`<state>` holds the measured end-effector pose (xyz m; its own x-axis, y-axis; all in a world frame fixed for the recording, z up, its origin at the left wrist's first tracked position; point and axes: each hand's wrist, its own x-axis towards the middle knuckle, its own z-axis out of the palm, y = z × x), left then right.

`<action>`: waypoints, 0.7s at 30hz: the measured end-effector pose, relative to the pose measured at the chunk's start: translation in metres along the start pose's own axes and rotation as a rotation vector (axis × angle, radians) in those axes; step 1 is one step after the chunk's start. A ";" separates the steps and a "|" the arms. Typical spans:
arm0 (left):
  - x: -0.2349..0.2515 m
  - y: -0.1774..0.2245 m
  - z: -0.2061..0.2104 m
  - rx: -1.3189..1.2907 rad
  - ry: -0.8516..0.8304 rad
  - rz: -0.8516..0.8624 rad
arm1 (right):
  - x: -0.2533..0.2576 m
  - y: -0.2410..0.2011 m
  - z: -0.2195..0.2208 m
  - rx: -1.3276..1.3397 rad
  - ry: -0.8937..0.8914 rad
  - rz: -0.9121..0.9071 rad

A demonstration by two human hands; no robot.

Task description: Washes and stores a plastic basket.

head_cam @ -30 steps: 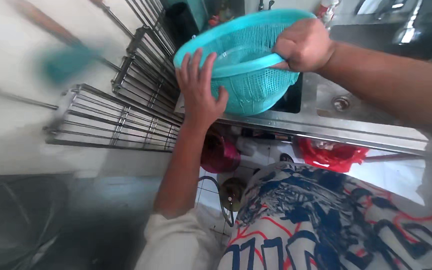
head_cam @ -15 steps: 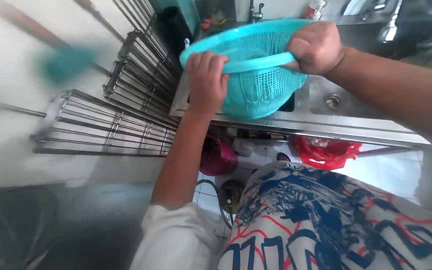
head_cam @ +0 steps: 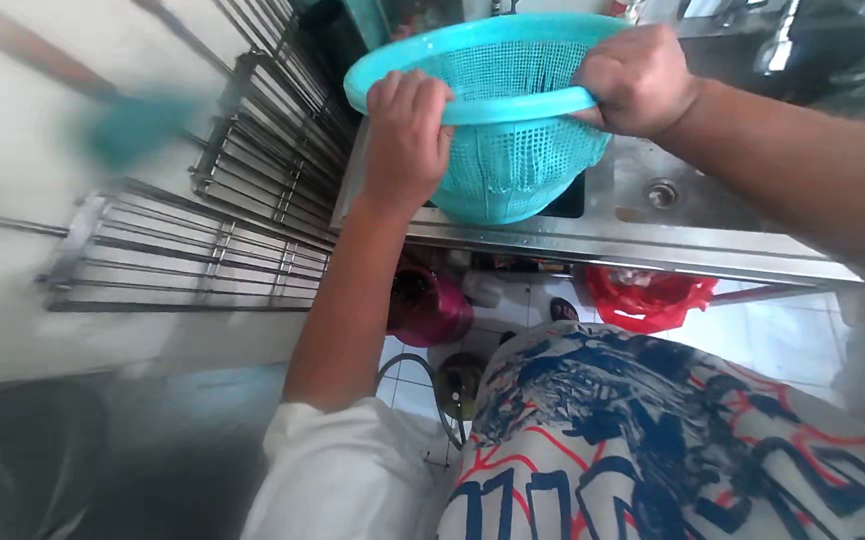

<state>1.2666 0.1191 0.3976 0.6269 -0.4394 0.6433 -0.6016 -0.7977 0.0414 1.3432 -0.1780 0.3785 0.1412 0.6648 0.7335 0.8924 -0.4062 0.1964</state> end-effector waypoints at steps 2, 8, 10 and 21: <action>-0.009 0.002 0.006 -0.042 -0.081 -0.016 | -0.008 -0.003 0.003 0.058 -0.061 0.012; -0.010 0.001 0.011 -0.092 -0.078 -0.054 | -0.005 0.001 0.000 -0.026 -0.029 0.015; -0.004 0.001 0.007 -0.054 -0.024 -0.026 | -0.001 0.000 -0.002 -0.030 -0.017 0.012; 0.016 0.001 -0.032 -0.092 0.063 -0.221 | -0.006 0.019 0.000 -0.035 0.068 0.410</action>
<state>1.2606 0.1245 0.4322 0.7179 -0.2298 0.6572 -0.4977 -0.8294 0.2537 1.3597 -0.1898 0.3776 0.4519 0.4015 0.7966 0.7533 -0.6501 -0.0997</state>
